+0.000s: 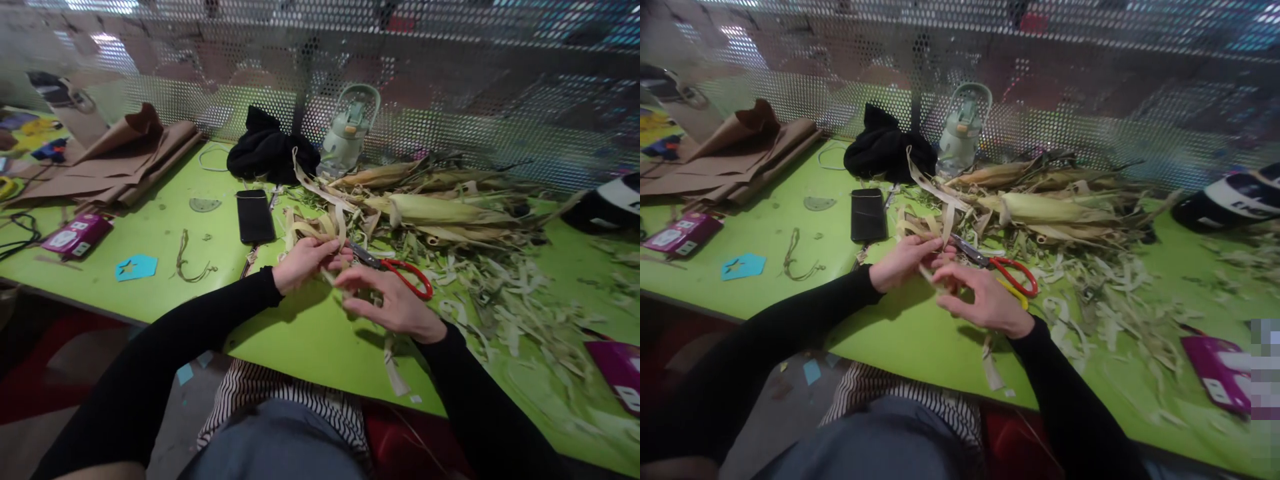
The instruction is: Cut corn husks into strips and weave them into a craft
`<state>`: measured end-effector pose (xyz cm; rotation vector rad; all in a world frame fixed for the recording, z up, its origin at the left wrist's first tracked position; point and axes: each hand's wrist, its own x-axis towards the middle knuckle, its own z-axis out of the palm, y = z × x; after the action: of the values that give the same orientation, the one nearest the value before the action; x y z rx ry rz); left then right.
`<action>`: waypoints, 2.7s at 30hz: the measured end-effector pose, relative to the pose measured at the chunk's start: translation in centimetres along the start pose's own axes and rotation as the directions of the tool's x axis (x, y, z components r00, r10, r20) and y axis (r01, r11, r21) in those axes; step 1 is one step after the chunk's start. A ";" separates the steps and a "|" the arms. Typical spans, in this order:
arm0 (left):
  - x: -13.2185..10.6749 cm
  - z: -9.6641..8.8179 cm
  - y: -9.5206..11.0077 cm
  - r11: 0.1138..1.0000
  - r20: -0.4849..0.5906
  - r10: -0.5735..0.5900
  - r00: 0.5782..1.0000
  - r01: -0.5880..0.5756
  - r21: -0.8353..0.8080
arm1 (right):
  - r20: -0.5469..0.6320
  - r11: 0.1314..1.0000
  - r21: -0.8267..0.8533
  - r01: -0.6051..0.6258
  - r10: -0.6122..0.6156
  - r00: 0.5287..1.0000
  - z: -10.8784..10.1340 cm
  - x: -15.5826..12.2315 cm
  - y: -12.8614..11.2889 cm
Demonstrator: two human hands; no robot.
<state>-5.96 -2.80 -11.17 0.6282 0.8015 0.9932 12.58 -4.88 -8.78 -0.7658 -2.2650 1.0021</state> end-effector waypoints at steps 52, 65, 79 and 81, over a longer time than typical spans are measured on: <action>-1.2 1.8 -0.7 0.997 0.027 -0.077 0.997 0.077 0.018 | -0.546 0.950 -0.162 -0.266 0.138 0.826 2.1 0.6 0.1; -1.8 1.4 -0.1 0.997 0.052 -0.034 0.998 0.038 -0.071 | -0.438 0.946 -0.308 -0.104 -0.044 0.898 0.9 0.7 1.7; -1.8 2.0 0.0 0.995 -0.005 -0.074 0.997 0.074 -0.069 | -0.436 0.959 -0.207 -0.196 0.089 0.896 0.8 0.7 2.0; -1.8 1.9 0.1 0.994 -0.007 -0.076 0.997 0.075 -0.082 | -0.452 0.943 -0.207 -0.262 0.145 0.880 0.7 0.7 2.3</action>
<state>-5.03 -4.56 -9.50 0.5195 0.7840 0.9562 12.22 -3.46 -10.80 -1.2322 -1.9685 0.5445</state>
